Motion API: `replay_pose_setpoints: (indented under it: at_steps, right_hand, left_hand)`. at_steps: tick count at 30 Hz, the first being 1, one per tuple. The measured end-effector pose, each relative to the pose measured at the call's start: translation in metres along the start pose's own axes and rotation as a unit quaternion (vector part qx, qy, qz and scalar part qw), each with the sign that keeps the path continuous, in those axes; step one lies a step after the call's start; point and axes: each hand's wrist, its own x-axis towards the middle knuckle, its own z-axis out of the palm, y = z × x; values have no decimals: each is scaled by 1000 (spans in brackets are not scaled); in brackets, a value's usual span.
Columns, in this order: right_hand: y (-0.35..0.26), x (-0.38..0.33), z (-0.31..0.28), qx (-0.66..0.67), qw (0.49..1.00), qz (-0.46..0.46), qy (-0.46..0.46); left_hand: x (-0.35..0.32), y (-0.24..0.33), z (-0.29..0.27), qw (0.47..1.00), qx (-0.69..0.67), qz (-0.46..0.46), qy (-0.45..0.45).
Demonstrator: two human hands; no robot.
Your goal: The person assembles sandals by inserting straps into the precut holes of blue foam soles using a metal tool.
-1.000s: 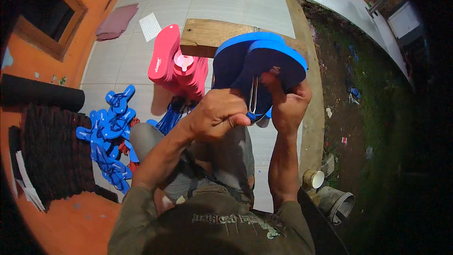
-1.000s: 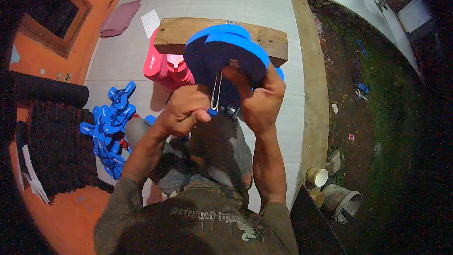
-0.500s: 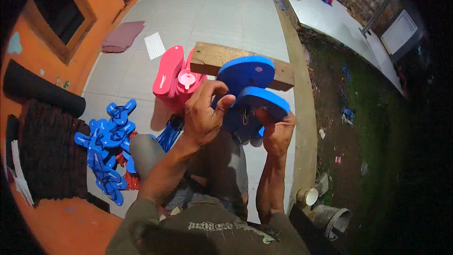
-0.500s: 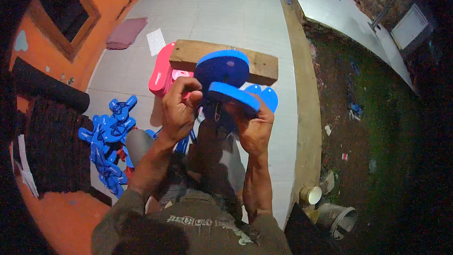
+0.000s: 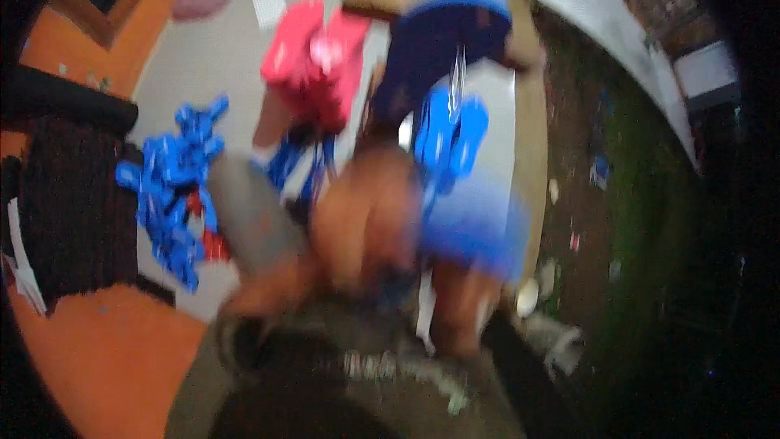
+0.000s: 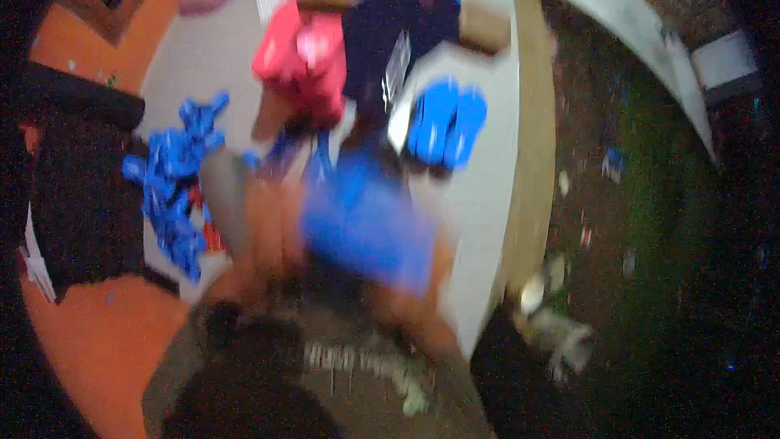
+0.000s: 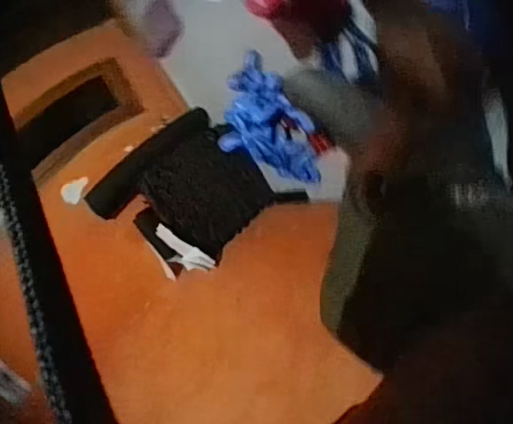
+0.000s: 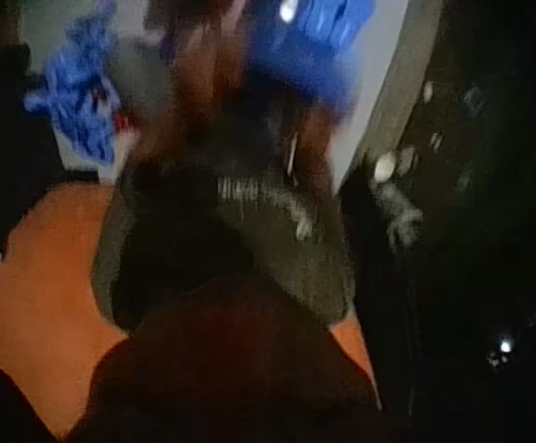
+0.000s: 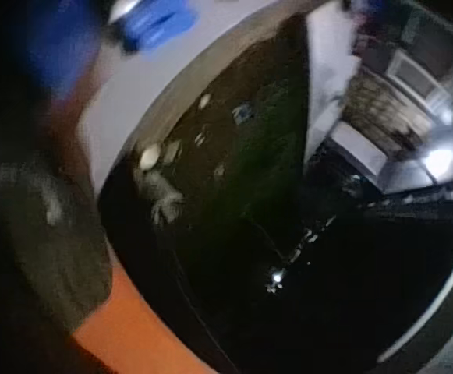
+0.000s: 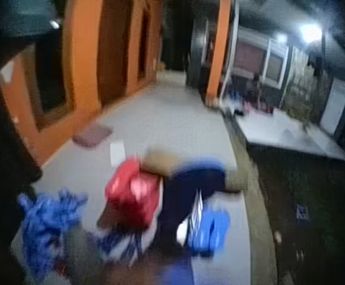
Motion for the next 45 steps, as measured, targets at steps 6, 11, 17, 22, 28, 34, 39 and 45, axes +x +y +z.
replay_pose_setpoints:
  at_steps: [6,11,17,22,28,34,39,45]
  right_hand:
    - [47,-34,5,141,984,79,-78]
    - [44,-41,14,245,954,174,-8]
    - [66,-40,18,250,940,220,-76]
    - [87,-41,14,171,964,203,-29]
    - [87,-17,30,489,821,282,85]
    - [163,-43,113,586,749,309,-3]
    - [258,-137,170,107,920,350,-141]
    - [247,-143,135,-145,922,250,-258]
  left_hand:
    - [-53,-45,-1,998,14,63,15]
    - [-43,-49,6,973,161,144,79]
    - [-69,-75,14,996,49,7,-78]
    - [-93,-68,-4,976,-59,-110,-179]
    - [-80,-118,-45,993,-51,-90,-48]
    - [-97,-123,-93,919,-123,-373,46]
    - [-68,-125,-160,963,110,-246,-17]
    - [-59,-201,-133,895,127,-383,-188]
